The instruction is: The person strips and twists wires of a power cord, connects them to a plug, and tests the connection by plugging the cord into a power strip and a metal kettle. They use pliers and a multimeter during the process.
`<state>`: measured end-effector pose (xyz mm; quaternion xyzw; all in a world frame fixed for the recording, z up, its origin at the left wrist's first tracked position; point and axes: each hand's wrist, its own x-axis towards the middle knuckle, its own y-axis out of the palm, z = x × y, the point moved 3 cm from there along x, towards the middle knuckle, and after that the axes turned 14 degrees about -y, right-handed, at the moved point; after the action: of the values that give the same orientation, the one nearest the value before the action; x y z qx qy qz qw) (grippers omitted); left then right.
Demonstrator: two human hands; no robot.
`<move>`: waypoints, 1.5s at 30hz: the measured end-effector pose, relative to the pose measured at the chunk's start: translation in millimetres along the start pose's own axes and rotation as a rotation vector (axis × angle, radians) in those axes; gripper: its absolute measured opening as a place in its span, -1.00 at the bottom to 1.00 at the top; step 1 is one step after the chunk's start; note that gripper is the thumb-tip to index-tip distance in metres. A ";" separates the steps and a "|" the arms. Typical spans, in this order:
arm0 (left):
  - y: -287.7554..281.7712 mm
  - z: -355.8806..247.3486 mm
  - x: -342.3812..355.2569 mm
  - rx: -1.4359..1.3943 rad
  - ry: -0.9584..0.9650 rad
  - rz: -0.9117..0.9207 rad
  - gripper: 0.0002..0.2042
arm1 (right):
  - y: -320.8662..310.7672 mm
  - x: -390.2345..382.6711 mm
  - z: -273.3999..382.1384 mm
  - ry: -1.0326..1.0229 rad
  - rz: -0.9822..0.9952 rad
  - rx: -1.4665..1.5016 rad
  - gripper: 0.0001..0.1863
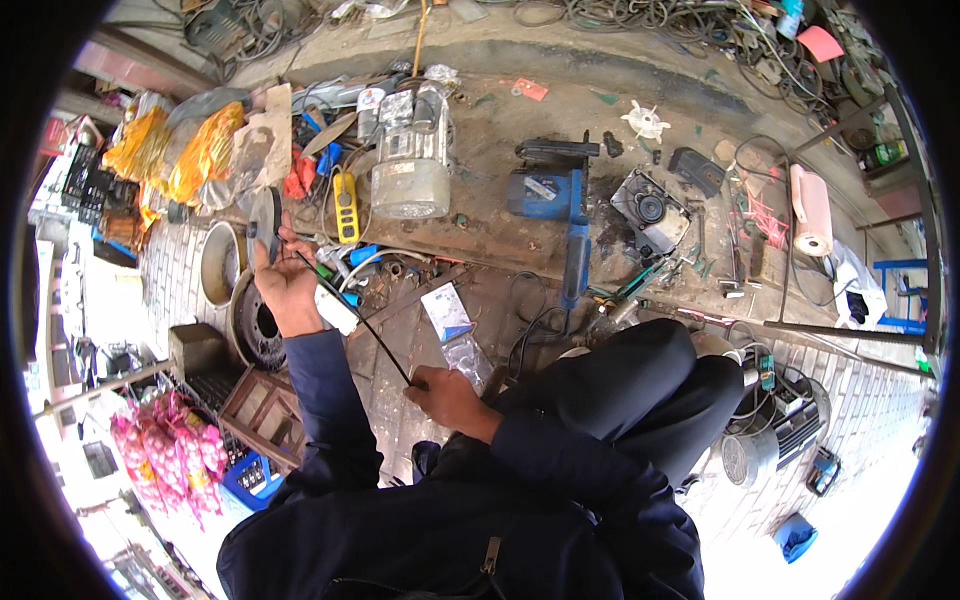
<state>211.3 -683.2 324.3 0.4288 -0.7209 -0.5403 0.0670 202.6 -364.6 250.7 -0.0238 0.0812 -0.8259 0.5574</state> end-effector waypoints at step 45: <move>-387.9 316.1 9.0 1.773 -0.668 -0.845 -0.54 | -93.4 -536.6 -231.5 0.955 -1.675 0.740 -0.56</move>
<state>240.4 -480.0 -132.2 0.3704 -0.6325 0.1136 -0.6707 289.6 190.5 65.1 0.4305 -0.0076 -0.8460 -0.3143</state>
